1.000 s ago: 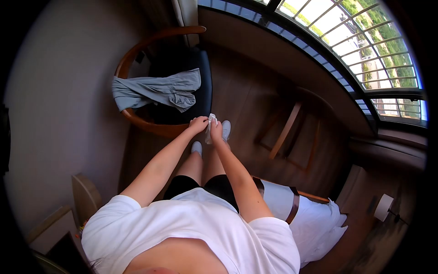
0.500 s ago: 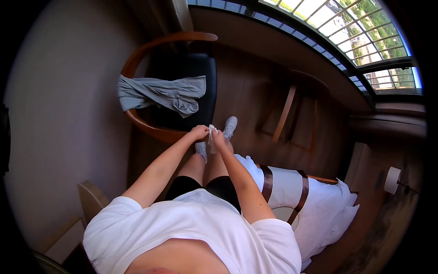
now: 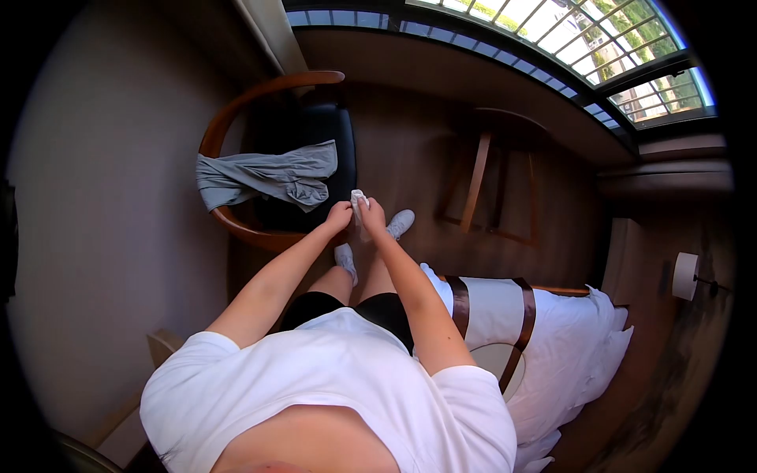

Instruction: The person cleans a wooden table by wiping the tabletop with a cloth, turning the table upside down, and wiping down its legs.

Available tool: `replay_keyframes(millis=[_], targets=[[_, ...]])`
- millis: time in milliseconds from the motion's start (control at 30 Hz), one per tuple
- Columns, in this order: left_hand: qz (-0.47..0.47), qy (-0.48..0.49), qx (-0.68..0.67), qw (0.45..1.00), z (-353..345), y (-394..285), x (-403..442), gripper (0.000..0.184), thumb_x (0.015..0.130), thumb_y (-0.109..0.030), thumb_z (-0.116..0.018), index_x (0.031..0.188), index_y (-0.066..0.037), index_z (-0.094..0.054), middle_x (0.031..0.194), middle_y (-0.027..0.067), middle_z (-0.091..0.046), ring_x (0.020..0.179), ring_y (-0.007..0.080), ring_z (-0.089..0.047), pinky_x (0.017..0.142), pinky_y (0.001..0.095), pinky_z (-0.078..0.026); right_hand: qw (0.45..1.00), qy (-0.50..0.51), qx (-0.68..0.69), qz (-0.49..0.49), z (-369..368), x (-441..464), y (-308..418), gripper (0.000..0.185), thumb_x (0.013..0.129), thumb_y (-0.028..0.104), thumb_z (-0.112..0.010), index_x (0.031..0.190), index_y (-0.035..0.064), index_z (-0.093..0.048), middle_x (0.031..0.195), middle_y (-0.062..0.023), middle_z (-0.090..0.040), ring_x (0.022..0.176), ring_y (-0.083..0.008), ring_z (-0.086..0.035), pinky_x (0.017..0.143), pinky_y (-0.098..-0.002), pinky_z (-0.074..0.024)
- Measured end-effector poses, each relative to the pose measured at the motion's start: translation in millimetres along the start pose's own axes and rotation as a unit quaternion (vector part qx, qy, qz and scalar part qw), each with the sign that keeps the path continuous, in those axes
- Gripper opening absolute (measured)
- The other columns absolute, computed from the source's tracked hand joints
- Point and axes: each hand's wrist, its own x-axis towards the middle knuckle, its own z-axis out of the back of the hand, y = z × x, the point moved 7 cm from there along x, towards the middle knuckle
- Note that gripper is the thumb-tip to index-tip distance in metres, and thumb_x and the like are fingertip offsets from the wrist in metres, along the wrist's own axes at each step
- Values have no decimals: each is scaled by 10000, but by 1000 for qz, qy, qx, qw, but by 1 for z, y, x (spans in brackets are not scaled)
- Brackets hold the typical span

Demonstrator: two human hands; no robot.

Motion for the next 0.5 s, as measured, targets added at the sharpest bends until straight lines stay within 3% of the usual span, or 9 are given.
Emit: replay_keyframes(millis=[100, 267, 333, 433, 500], targets=[[-44, -54, -35, 997, 9, -51, 22, 241, 773, -155, -479, 873, -3, -637, 849, 213, -620, 821, 361, -600, 719, 413, -465, 999, -34, 29, -3, 34, 23, 27, 370, 860, 351, -505, 798, -10, -549, 766, -210, -587, 740, -357, -575, 648, -416, -429], [-72, -47, -98, 991, -6, -89, 74, 218, 780, -150, -500, 844, 12, -631, 737, 178, -623, 696, 269, -615, 632, 358, -475, 998, -43, 45, 11, 82, 69, 46, 350, 856, 338, -514, 801, -6, -548, 760, -194, -590, 709, -334, -577, 635, -402, -433], [-61, -13, -175, 983, -19, -104, 89, 194, 812, -123, -491, 856, 18, -617, 712, 118, -612, 643, 188, -594, 577, 307, -466, 997, -50, 39, 32, 108, 80, 58, 344, 855, 335, -518, 800, -4, -547, 754, -189, -589, 703, -329, -576, 629, -398, -433], [-55, 45, -281, 957, -50, -134, 113, 180, 845, -110, -480, 911, 9, -597, 746, 71, -601, 645, 145, -577, 559, 274, -458, 997, -66, 21, 41, 151, 97, 61, 334, 852, 329, -525, 800, -1, -544, 743, -184, -587, 693, -324, -573, 618, -394, -433], [-81, 92, -254, 959, -68, -168, 126, 179, 852, -115, -482, 937, 0, -589, 768, 61, -600, 650, 139, -572, 561, 270, -459, 996, -79, 10, 32, 188, 109, 61, 330, 851, 327, -528, 801, 0, -541, 738, -183, -585, 689, -324, -572, 613, -393, -432]])
